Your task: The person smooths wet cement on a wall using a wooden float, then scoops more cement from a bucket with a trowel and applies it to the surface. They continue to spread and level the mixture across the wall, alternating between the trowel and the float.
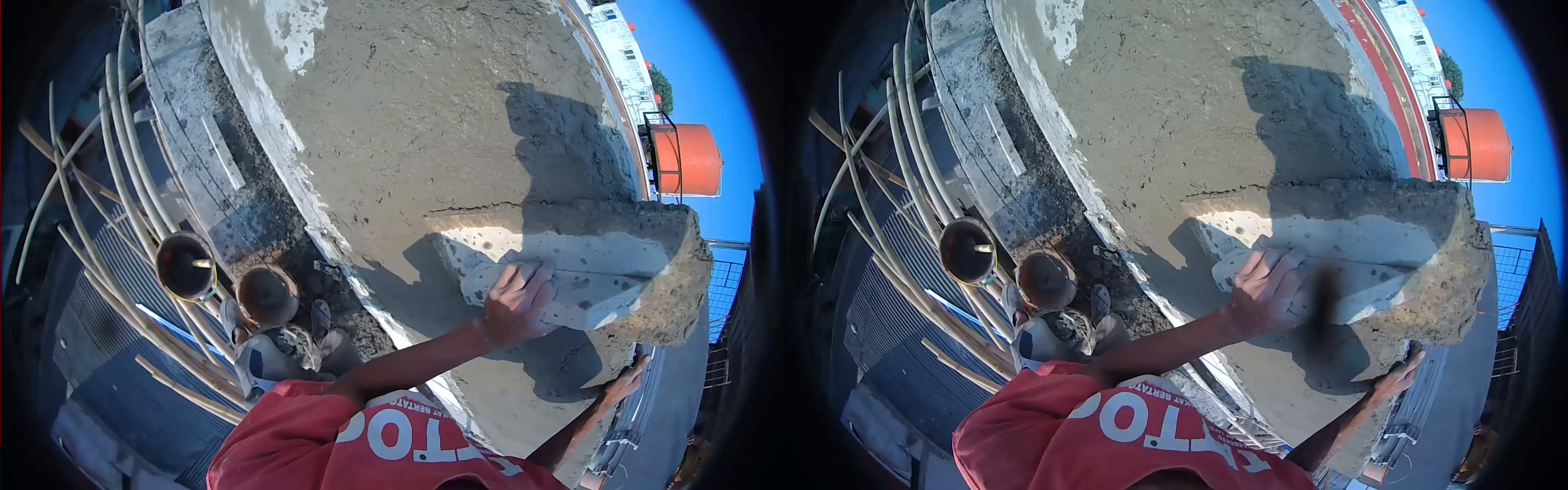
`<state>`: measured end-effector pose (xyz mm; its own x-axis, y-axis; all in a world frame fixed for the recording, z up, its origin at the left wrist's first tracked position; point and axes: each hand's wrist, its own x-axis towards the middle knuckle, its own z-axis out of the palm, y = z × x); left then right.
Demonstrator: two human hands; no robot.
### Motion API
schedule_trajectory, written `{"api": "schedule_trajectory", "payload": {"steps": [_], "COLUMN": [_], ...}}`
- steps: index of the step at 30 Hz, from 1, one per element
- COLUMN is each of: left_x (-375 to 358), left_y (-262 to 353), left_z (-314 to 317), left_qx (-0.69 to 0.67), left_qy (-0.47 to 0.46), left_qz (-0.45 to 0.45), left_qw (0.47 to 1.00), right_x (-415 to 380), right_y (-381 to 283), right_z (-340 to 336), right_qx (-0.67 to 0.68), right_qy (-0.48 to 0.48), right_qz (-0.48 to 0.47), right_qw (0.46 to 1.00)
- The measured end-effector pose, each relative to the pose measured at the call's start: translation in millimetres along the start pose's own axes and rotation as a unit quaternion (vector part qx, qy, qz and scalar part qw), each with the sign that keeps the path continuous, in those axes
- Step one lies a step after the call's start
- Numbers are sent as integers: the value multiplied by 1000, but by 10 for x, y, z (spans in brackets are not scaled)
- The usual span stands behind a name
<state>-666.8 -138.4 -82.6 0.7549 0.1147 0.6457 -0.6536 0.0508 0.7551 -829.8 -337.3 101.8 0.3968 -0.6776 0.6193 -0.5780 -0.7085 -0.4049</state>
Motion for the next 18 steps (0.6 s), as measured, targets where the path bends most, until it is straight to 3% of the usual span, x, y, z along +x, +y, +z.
{"api": "schedule_trajectory", "payload": {"steps": [3, 5, 9, 11, 13, 14, 15, 17, 18], "left_x": [-4, -194, -1025, -1561, -1830, -1964, -2095, -1760, -1859], "left_y": [-231, -785, -2118, -2767, -3162, -3333, -3366, -2724, -2430], "left_z": [-69, -168, -472, -567, -658, -610, -588, -525, -308], "left_qx": [7, 46, 77, 59, 53, 128, 203, 98, 73], "left_qy": [45, 100, 131, 135, 157, 164, 164, 166, 181], "left_qz": [-93, -137, -307, -376, -399, -393, -388, -455, -446], "left_qw": [995, 984, 940, 915, 902, 896, 884, 870, 873], "right_x": [-11, 55, 116, 41, 52, 64, 62, 96, 67], "right_y": [-43, 118, 224, 57, 68, 79, 95, 157, 115], "right_z": [-30, -87, -20, -55, -65, -45, -81, -99, -107], "right_qx": [-56, 2, -3, -79, -36, -38, -45, -25, -32], "right_qy": [27, -17, 7, 60, 51, 52, 51, 51, 45], "right_qz": [27, 15, 41, 62, 37, 44, 52, 52, 40], "right_qw": [998, 1000, 999, 993, 997, 997, 996, 997, 998]}}
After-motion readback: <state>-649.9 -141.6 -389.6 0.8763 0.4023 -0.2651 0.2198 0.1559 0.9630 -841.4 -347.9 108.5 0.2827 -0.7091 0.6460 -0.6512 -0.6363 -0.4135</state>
